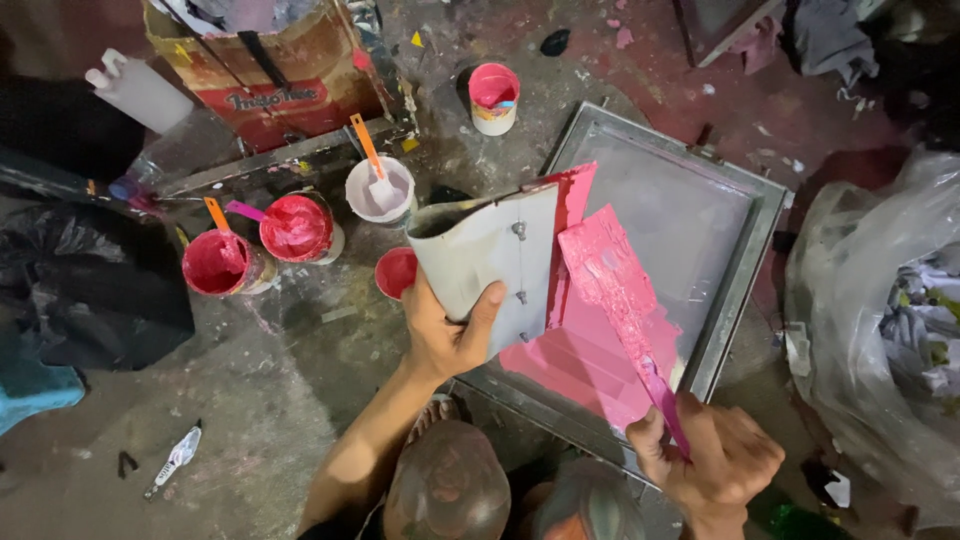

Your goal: Preparing a screen for printing by applying pink ink with a spatula and loading a squeegee.

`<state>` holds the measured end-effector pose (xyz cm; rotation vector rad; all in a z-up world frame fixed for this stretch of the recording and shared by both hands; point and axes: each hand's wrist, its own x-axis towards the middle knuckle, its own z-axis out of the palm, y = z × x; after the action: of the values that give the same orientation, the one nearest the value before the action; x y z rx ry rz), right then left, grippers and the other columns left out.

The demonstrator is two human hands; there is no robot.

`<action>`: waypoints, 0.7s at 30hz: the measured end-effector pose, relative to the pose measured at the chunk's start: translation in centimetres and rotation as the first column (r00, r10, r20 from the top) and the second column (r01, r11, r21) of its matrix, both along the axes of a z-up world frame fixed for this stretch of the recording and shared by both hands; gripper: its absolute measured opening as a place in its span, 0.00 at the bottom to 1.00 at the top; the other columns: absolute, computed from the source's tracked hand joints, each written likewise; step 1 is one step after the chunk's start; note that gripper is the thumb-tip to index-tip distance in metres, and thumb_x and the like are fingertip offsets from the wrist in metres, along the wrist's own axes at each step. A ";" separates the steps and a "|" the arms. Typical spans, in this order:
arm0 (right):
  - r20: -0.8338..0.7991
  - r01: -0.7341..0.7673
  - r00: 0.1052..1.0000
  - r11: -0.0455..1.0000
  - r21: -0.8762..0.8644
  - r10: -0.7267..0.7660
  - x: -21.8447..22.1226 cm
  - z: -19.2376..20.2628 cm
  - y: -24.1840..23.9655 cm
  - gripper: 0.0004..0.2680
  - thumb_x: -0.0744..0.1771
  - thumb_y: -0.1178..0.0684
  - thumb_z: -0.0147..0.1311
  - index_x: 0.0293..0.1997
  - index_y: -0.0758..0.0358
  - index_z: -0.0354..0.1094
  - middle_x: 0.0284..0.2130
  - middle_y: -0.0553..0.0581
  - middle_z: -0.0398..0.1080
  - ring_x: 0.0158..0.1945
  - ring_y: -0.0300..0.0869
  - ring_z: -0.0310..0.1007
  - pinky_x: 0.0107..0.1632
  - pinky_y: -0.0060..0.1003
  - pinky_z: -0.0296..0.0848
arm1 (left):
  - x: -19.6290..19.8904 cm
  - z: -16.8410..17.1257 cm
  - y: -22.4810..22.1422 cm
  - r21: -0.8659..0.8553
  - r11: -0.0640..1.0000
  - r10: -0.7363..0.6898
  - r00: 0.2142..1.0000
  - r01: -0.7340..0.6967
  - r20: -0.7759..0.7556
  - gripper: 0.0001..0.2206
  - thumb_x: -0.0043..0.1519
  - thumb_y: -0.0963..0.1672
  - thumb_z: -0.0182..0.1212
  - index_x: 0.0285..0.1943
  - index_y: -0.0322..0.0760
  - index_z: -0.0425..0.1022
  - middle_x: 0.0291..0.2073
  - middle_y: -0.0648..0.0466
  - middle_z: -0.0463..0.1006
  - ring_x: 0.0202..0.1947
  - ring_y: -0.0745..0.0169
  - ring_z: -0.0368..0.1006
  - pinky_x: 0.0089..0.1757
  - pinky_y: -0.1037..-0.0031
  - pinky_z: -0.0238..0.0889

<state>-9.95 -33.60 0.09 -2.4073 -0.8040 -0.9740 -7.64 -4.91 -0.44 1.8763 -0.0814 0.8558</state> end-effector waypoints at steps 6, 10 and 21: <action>0.006 0.027 1.000 1.000 0.015 -0.027 0.0 0.6 0.3 0.08 0.65 0.54 0.54 0.28 0.67 0.71 0.12 0.50 0.53 0.15 0.43 0.51 0.22 0.38 0.58 | -0.4 -0.7 0.2 0.021 1.000 -0.008 1.000 0.008 -0.011 0.27 0.63 0.47 0.64 0.65 0.22 0.63 0.42 0.48 0.82 0.36 0.54 0.83 0.32 0.73 0.74; 0.009 0.023 1.000 0.998 0.059 -0.023 -0.1 0.2 0.3 0.06 0.65 0.56 0.55 0.30 0.68 0.71 0.13 0.50 0.56 0.15 0.42 0.54 0.22 0.37 0.59 | -0.4 -0.8 0.4 0.101 0.995 -0.005 0.999 0.000 0.049 0.27 0.63 0.46 0.64 0.64 0.20 0.63 0.48 0.41 0.80 0.44 0.46 0.83 0.37 0.71 0.79; -0.068 0.210 0.978 0.893 0.397 -0.199 0.7 -3.0 0.2 0.16 0.71 0.48 0.52 0.30 0.75 0.70 0.15 0.59 0.59 0.18 0.43 0.53 0.26 0.38 0.49 | -2.1 -3.1 2.9 0.011 0.991 0.137 0.983 -0.136 -0.124 0.27 0.62 0.50 0.62 0.63 0.23 0.65 0.41 0.44 0.82 0.37 0.54 0.81 0.31 0.72 0.75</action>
<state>-9.23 -33.43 -2.96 -2.1612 -0.2997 -1.0658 -9.77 -2.05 -3.50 1.9504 0.1246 0.8289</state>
